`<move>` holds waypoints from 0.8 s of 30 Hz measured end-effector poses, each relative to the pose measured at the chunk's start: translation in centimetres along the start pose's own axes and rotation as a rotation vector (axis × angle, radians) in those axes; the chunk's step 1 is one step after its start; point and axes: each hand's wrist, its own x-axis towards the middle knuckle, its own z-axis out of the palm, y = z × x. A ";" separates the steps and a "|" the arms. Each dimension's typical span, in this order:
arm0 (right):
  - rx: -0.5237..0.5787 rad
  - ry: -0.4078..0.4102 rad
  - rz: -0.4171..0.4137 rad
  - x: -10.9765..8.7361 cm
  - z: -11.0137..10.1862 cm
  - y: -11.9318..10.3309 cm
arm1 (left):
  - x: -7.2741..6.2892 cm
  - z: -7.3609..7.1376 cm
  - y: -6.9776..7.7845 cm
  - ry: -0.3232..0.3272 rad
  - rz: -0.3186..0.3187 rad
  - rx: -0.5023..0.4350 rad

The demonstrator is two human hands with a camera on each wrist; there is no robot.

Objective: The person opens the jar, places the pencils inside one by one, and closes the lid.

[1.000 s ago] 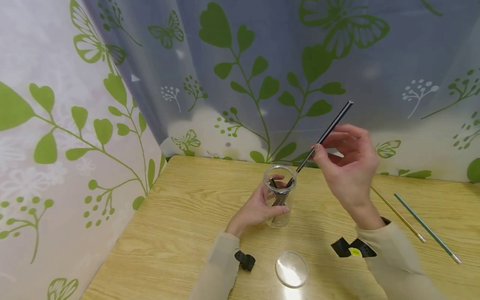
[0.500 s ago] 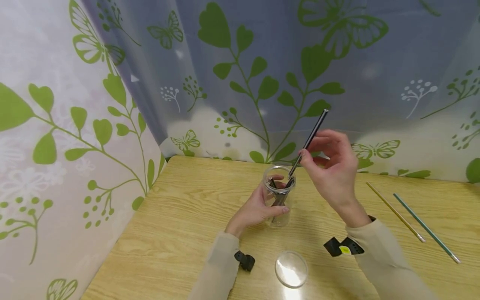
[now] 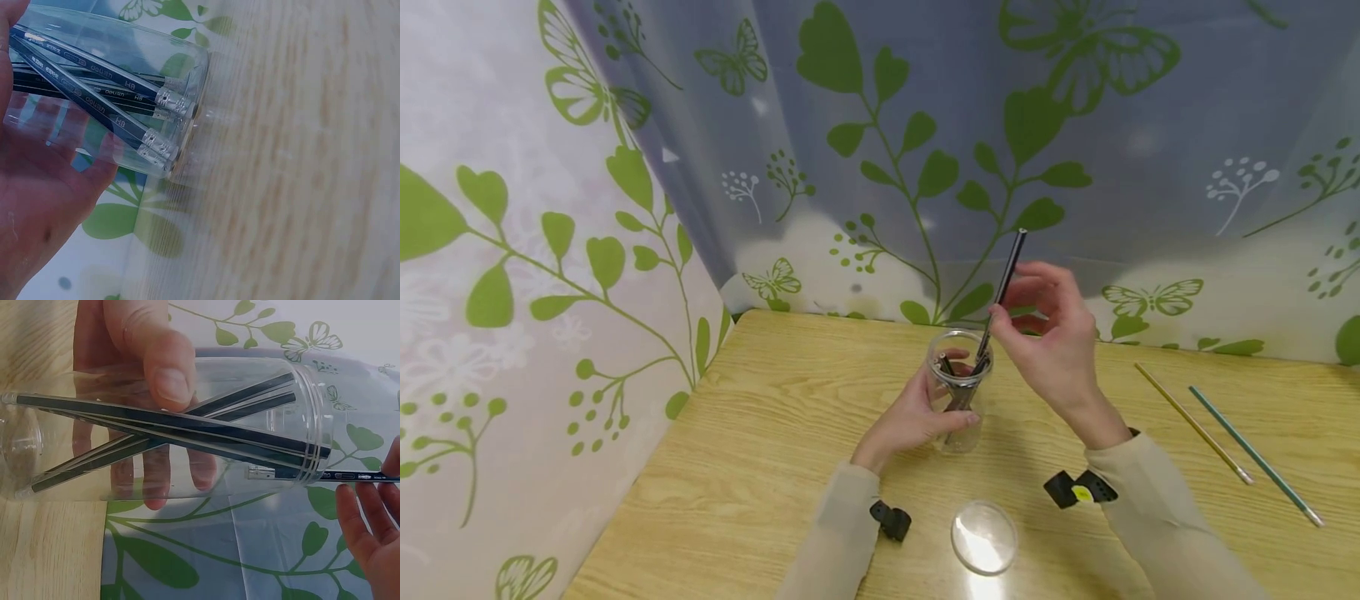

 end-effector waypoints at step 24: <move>-0.115 -0.092 -0.028 0.1 0.2 0.3 | 0.1 0.0 0.0 0.000 -0.009 -0.017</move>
